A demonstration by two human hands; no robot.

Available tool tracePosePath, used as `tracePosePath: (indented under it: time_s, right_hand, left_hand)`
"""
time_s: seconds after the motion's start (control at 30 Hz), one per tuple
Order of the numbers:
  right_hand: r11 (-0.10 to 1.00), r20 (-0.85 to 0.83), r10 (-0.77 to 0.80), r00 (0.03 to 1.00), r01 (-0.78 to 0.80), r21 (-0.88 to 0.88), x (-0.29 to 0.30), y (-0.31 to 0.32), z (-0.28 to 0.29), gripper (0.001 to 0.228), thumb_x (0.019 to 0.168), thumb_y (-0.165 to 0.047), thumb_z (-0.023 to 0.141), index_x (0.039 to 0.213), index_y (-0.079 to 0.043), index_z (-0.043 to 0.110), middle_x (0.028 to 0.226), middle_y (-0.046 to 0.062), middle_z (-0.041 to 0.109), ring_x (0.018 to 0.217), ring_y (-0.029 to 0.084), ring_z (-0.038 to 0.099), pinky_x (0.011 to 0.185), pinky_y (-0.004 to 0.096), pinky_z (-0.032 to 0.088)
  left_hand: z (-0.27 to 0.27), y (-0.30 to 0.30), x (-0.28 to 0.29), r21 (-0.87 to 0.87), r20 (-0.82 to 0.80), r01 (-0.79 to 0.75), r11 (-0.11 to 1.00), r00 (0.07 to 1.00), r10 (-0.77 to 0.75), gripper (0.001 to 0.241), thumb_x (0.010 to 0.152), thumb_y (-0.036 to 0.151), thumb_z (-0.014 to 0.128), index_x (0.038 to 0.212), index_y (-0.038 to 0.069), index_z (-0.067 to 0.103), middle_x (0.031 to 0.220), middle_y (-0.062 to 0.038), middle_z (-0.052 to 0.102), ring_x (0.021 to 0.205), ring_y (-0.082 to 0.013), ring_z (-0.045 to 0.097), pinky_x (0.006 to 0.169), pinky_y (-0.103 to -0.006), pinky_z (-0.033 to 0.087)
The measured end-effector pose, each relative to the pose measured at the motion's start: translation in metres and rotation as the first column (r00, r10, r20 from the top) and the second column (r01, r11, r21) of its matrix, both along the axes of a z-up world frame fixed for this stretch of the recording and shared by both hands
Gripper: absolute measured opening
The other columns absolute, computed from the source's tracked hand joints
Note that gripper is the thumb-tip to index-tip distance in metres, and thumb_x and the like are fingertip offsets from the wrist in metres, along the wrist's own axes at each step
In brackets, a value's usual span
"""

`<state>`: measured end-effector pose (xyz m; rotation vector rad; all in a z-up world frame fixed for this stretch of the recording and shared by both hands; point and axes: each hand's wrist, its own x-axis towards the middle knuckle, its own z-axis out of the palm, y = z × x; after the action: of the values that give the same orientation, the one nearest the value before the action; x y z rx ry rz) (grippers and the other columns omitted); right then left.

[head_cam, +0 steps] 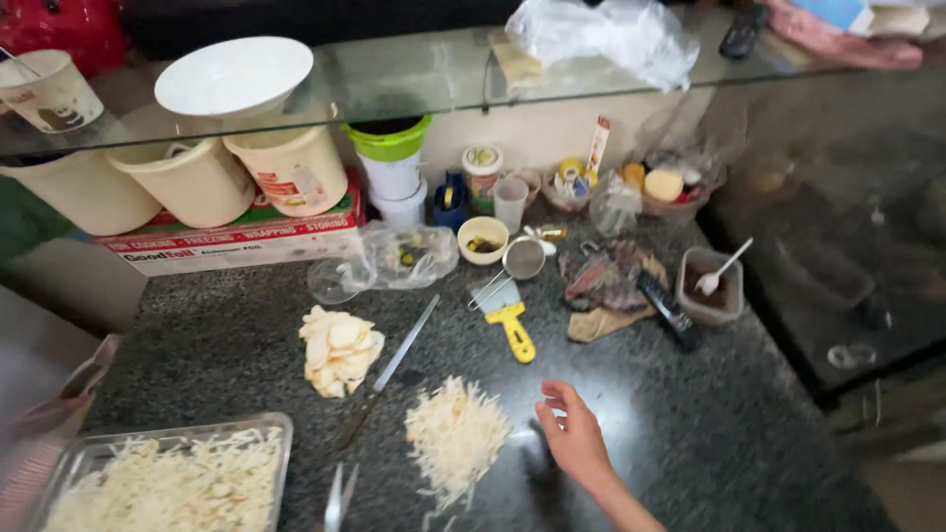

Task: Cutting shredded cheese into smaller pieces using scissors on a kitchen counter.

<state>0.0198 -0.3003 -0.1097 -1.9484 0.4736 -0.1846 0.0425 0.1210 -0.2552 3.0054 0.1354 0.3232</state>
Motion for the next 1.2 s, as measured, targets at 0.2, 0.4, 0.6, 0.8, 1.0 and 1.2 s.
tracePosePath:
  time_s: [0.2, 0.4, 0.6, 0.8, 1.0, 1.2]
  right_hand:
    - [0.999, -0.052, 0.022, 0.998, -0.024, -0.036, 0.034, -0.078, 0.008, 0.040, 0.091, -0.028, 0.066, 0.128, -0.014, 0.062, 0.104, 0.004, 0.076, 0.083, 0.016, 0.073, 0.077, 0.030, 0.059]
    - [0.992, -0.109, 0.120, 0.987, -0.124, -0.031, 0.092, -0.106, -0.038, 0.048, 0.090, -0.030, 0.067, 0.135, -0.014, 0.059, 0.120, 0.005, 0.074, 0.104, 0.019, 0.073, 0.090, 0.032, 0.057]
    - [0.982, -0.022, 0.168, 0.986, -0.165, 0.089, 0.147, -0.123, -0.043, 0.056, 0.093, -0.022, 0.065, 0.144, -0.009, 0.047, 0.101, 0.005, 0.074, 0.088, 0.016, 0.071, 0.080, 0.029, 0.056]
    - [0.698, -0.116, 0.237, 0.965, -0.252, -0.670, 0.156, -0.156, -0.029, 0.069, 0.090, -0.044, 0.060, 0.149, -0.011, 0.046, 0.130, 0.019, 0.061, 0.110, 0.041, 0.060, 0.088, 0.049, 0.052]
    - [0.639, 0.028, 0.281, 0.959, -0.165, -0.751, 0.138, -0.150, -0.051, 0.078, 0.088, -0.052, 0.060, 0.151, -0.009, 0.043, 0.155, 0.008, 0.045, 0.132, 0.028, 0.045, 0.105, 0.045, 0.034]
    - [0.651, 0.092, 0.222, 0.971, -0.078, -0.755, 0.138, -0.140, -0.047, 0.073, 0.086, -0.049, 0.065, 0.145, -0.009, 0.051, 0.150, 0.005, 0.051, 0.135, 0.028, 0.046, 0.105, 0.044, 0.033]
  left_hand:
    - [0.005, -0.053, -0.008, -0.018, 0.029, -0.044, 0.999, 0.999, 0.044, 0.064, 0.061, 0.043, 0.083, 0.123, 0.034, 0.069, 0.097, -0.009, 0.068, 0.087, -0.0345, 0.071, 0.080, -0.0448, 0.062]
    - [0.141, -0.179, -0.009, -0.102, 0.109, 0.098, 0.990, 0.990, -0.087, 0.046, 0.077, 0.036, 0.071, 0.122, 0.026, 0.068, 0.105, 0.001, 0.068, 0.097, -0.0263, 0.067, 0.079, -0.0377, 0.057]
    - [0.192, -0.241, 0.034, -0.215, -0.089, 0.186, 0.959, 0.974, -0.209, 0.040, 0.084, 0.030, 0.067, 0.123, 0.021, 0.068, 0.110, -0.001, 0.068, 0.096, -0.0283, 0.067, 0.078, -0.0408, 0.057]
    - [0.179, -0.296, 0.138, -0.253, 0.069, 0.368, 0.895, 0.929, -0.363, 0.035, 0.084, 0.022, 0.066, 0.118, 0.014, 0.068, 0.112, -0.004, 0.069, 0.099, -0.0286, 0.066, 0.080, -0.0387, 0.056]
    - [0.106, -0.349, 0.242, -0.168, 0.005, 0.394, 0.903, 0.917, -0.399, 0.057, 0.080, 0.014, 0.062, 0.136, 0.007, 0.057, 0.137, -0.011, 0.061, 0.122, -0.0324, 0.057, 0.095, -0.0425, 0.052]
    - [0.084, -0.369, 0.262, 0.098, 0.165, 0.388, 0.916, 0.902, -0.400, 0.059, 0.072, 0.012, 0.063, 0.131, 0.007, 0.059, 0.102, -0.015, 0.058, 0.091, -0.0334, 0.056, 0.081, -0.0435, 0.047]
